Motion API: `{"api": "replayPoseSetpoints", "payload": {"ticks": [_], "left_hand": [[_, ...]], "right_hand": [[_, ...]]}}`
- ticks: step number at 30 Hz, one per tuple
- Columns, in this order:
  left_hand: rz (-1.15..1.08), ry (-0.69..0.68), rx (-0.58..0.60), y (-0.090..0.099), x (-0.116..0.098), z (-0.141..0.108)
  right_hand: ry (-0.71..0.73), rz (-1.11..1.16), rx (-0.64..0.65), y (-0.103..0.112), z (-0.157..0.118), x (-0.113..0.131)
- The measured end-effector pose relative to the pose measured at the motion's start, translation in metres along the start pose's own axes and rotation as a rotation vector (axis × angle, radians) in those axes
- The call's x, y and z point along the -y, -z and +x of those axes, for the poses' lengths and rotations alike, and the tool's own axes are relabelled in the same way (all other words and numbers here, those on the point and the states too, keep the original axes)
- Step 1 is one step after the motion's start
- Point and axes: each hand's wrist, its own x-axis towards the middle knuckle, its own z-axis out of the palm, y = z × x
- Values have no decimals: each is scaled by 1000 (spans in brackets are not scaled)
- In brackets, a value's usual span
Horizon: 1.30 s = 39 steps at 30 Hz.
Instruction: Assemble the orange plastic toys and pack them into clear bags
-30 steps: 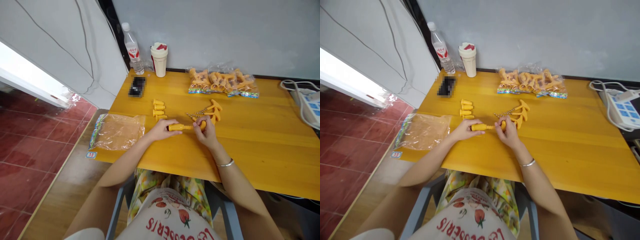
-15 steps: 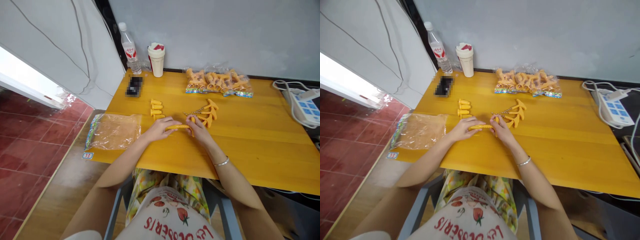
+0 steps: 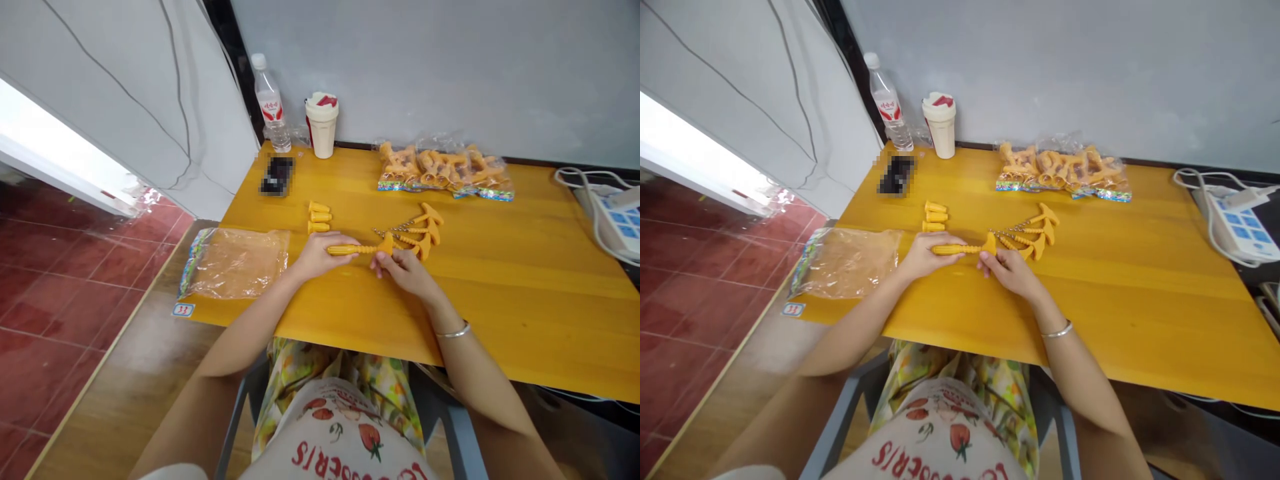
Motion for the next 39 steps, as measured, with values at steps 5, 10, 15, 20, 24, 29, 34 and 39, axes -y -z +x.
{"api": "replayPoseSetpoints", "payload": {"ticks": [5, 10, 15, 20, 24, 29, 34, 39], "left_hand": [[56, -68, -20, -3, 0, 0], [27, 11, -23, -4, 0, -1], [40, -30, -14, -4, 0, -1], [86, -109, -7, -5, -1, -1], [138, -129, -15, -9, -1, -3], [108, -129, -34, -9, -4, -2], [84, -103, -72, -5, -3, -1], [91, -130, -39, -6, -3, -2]], "right_hand": [[-95, 140, 17, 1, -2, 1], [284, -385, -288, 17, 0, -5], [389, -568, -219, 15, 3, -11], [264, -383, -198, 6, 1, -7], [6, -143, -85, 2, -4, 1], [65, -156, -219, 4, -2, -4], [387, -575, -388, 14, 1, -15], [468, -723, -295, 17, 2, -15]]}}
